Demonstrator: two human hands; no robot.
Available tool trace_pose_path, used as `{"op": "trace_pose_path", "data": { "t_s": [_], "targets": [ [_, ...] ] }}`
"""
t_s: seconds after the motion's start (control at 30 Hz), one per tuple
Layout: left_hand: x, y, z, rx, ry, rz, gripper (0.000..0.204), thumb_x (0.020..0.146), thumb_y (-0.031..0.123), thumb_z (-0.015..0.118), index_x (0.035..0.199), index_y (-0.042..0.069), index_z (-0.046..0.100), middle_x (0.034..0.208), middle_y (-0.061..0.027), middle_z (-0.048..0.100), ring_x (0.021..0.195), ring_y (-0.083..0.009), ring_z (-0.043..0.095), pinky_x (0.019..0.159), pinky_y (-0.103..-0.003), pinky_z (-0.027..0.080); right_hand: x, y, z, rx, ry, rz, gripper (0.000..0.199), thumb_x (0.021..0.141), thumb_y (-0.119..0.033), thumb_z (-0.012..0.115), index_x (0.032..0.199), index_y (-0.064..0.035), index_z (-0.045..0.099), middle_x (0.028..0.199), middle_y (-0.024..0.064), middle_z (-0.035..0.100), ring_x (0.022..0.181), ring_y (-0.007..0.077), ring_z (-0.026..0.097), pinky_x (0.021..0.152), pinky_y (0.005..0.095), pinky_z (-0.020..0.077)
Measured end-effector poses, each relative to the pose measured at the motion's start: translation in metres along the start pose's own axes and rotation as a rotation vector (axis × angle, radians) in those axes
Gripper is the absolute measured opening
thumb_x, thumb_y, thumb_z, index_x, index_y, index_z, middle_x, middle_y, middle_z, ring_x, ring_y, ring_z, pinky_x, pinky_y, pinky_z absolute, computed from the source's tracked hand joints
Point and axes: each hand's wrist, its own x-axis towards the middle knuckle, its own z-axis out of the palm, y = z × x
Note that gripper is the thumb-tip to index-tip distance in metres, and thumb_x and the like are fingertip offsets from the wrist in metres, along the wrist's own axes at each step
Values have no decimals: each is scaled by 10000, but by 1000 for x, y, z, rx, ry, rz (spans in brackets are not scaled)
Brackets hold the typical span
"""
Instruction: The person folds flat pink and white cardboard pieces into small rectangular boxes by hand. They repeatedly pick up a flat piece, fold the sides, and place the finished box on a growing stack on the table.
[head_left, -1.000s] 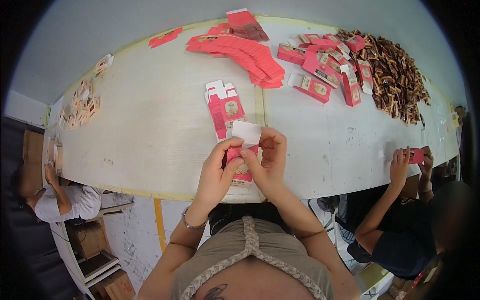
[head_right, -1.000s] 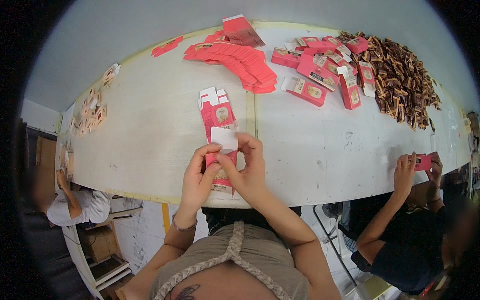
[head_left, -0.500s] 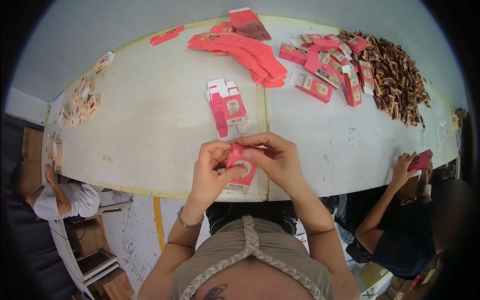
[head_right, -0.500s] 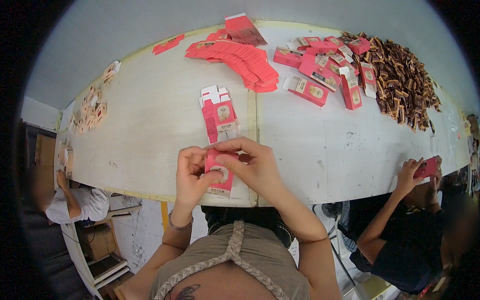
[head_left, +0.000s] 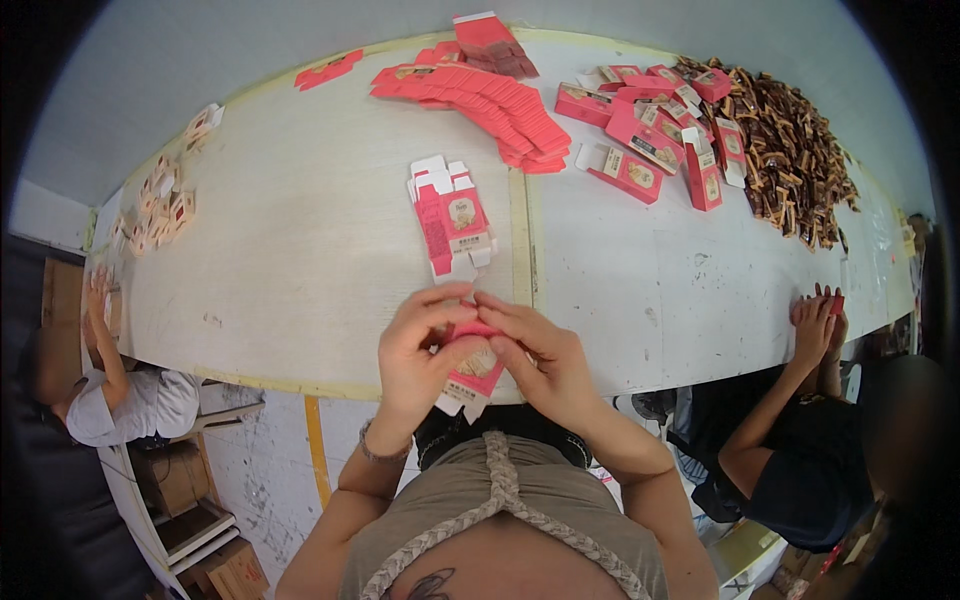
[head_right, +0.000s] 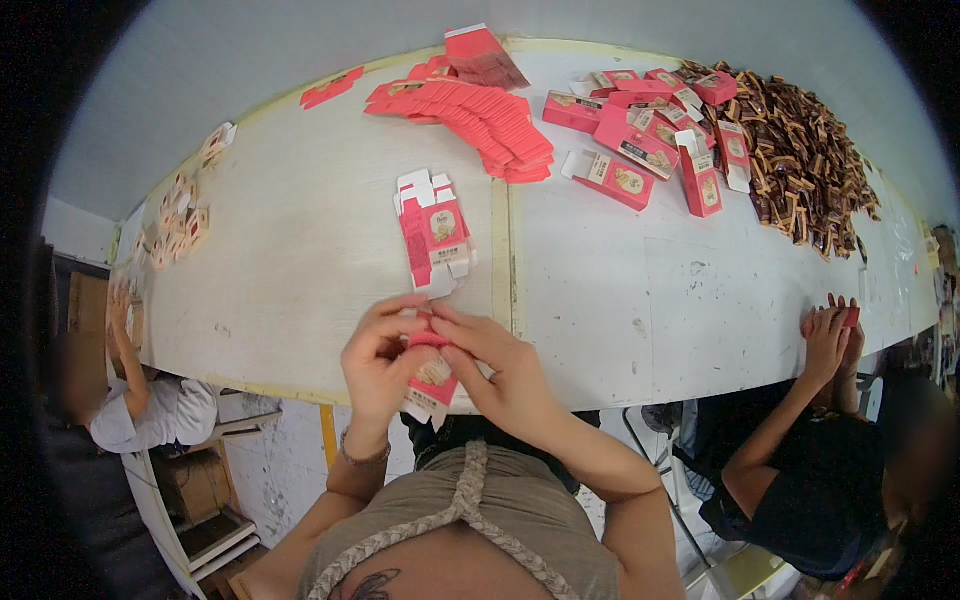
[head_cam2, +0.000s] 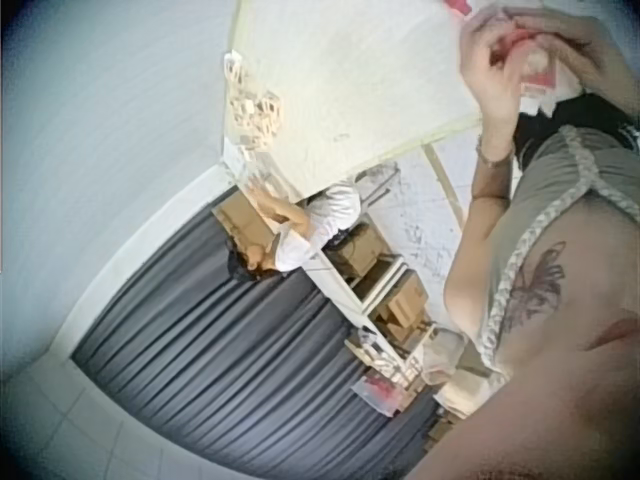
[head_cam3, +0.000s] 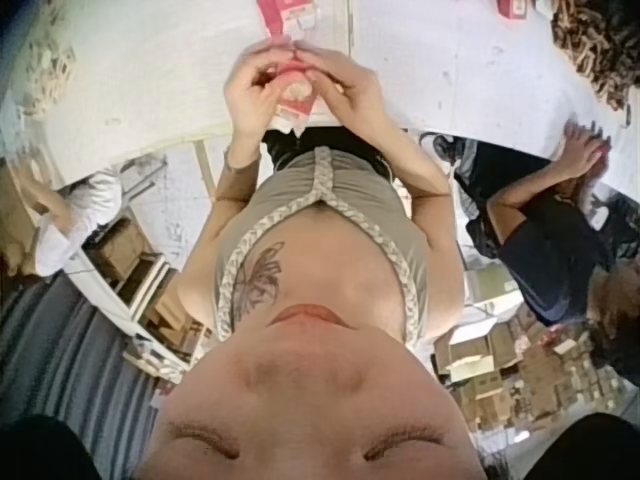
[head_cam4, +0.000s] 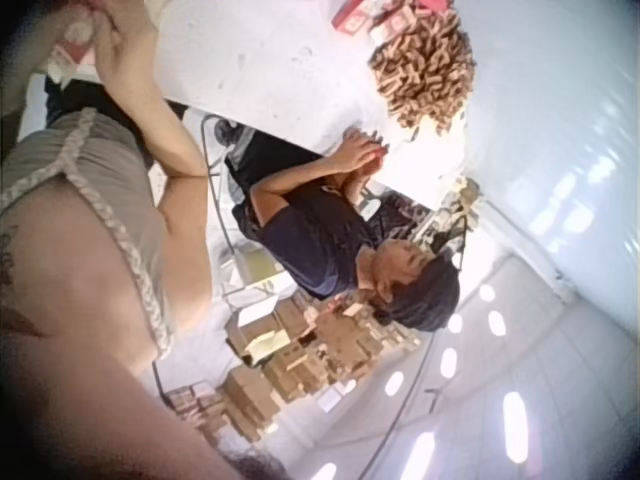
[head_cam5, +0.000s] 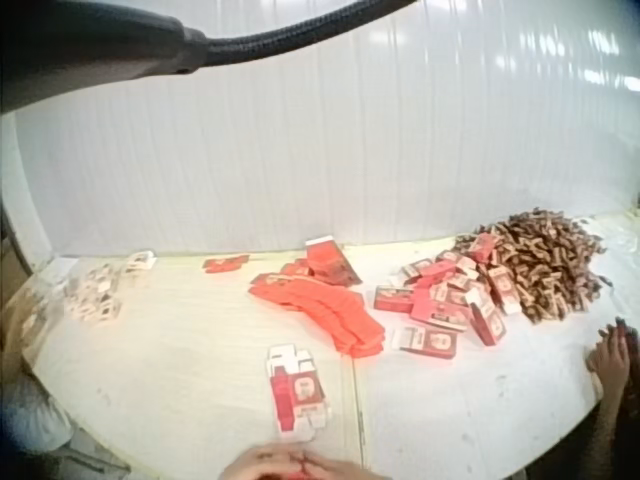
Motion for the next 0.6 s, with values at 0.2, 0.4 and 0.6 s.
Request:
{"op": "trace_pose_path", "data": {
  "t_s": [0.2, 0.4, 0.6],
  "targets": [
    [16, -22, 0, 126, 6, 1, 524, 811, 25, 628, 1297, 52, 434, 1375, -167, 377, 1235, -289, 428, 1005, -390, 375, 35, 5, -80, -646, 24, 161, 308, 776, -52, 649, 1081, -16, 623, 1064, 172, 621, 961, 291, 605, 839, 357, 477],
    [65, -103, -14, 350, 177, -98, 470, 897, 227, 535, 1267, -39, 422, 1271, -225, 460, 1139, -334, 488, 946, -377, 402, 116, 83, -14, -726, 83, 400, 551, 643, -344, 773, 1042, -1, 611, 1003, 170, 632, 939, 288, 603, 799, 394, 468],
    [69, -79, -11, 507, 165, -160, 486, 898, 212, 534, 1273, -62, 394, 1184, -207, 515, 1040, -299, 539, 881, -373, 439, 133, 117, -37, -480, 49, 469, 435, 679, -357, 734, 876, 23, 655, 742, 134, 656, 665, 256, 630, 615, 363, 485]
  ]
}}
